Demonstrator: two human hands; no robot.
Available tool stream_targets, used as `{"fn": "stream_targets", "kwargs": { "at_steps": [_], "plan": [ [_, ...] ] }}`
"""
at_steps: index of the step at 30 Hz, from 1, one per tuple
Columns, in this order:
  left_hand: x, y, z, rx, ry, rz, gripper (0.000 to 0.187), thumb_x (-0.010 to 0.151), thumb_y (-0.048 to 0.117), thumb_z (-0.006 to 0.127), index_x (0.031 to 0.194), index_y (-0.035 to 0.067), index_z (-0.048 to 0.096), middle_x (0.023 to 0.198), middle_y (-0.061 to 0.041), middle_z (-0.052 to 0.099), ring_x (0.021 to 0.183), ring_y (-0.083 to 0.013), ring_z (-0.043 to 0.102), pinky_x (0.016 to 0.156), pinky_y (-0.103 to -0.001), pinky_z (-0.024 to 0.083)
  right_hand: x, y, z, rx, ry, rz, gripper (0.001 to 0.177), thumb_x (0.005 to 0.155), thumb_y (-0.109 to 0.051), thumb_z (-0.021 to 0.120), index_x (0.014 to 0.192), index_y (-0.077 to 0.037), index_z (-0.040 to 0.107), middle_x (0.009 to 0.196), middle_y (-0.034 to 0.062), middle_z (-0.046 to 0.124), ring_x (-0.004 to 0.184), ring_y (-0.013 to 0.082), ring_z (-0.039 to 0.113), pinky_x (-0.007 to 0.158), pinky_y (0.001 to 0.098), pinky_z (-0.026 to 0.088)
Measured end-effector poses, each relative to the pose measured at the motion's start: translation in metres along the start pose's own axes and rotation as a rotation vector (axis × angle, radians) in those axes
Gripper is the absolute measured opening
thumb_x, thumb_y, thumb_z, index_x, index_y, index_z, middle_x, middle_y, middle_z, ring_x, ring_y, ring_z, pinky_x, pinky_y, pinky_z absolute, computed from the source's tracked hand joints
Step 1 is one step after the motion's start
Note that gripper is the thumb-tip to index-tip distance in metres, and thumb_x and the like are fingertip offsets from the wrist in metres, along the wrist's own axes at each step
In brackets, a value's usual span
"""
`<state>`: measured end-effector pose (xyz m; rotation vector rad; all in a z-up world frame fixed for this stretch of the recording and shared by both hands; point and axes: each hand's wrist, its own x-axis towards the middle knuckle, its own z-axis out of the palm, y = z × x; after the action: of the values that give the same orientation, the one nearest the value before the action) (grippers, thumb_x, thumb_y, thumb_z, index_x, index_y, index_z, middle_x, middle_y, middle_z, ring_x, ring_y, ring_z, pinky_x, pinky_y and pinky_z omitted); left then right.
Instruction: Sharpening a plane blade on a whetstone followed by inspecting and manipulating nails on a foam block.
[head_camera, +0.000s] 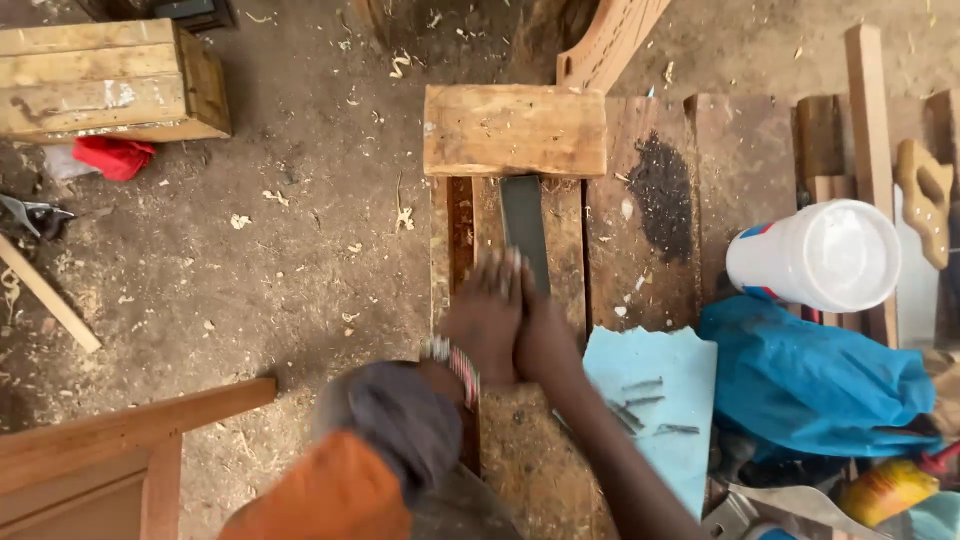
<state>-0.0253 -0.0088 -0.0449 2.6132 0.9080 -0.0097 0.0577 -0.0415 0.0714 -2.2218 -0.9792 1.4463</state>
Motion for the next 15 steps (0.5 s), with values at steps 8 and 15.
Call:
{"fn": "stream_targets", "kwargs": {
  "at_steps": [8, 15],
  "plan": [
    [0.018, -0.025, 0.083, 0.207, 0.152, -0.133, 0.120, 0.067, 0.082, 0.074, 0.154, 0.006, 0.042, 0.151, -0.021, 0.049, 0.139, -0.0383, 0.044, 0.121, -0.052, 0.031, 0.057, 0.041, 0.005, -0.241, 0.054, -0.095, 0.055, 0.105, -0.015, 0.042, 0.159, -0.014, 0.028, 0.089, 0.0190, 0.074, 0.067, 0.0339, 0.072, 0.052, 0.0478, 0.058],
    [-0.006, 0.009, -0.016, -0.100, 0.090, -0.037, 0.144, 0.053, 0.076, 0.084, 0.154, -0.011, 0.030, 0.149, -0.029, 0.051, 0.150, -0.0378, 0.036, 0.123, -0.044, 0.027, 0.066, 0.073, 0.007, -0.316, 0.114, -0.221, 0.052, 0.101, -0.022, 0.036, 0.153, -0.013, 0.039, 0.109, 0.0287, 0.070, 0.099, 0.0491, 0.067, 0.080, 0.0593, 0.051]
  ]
}}
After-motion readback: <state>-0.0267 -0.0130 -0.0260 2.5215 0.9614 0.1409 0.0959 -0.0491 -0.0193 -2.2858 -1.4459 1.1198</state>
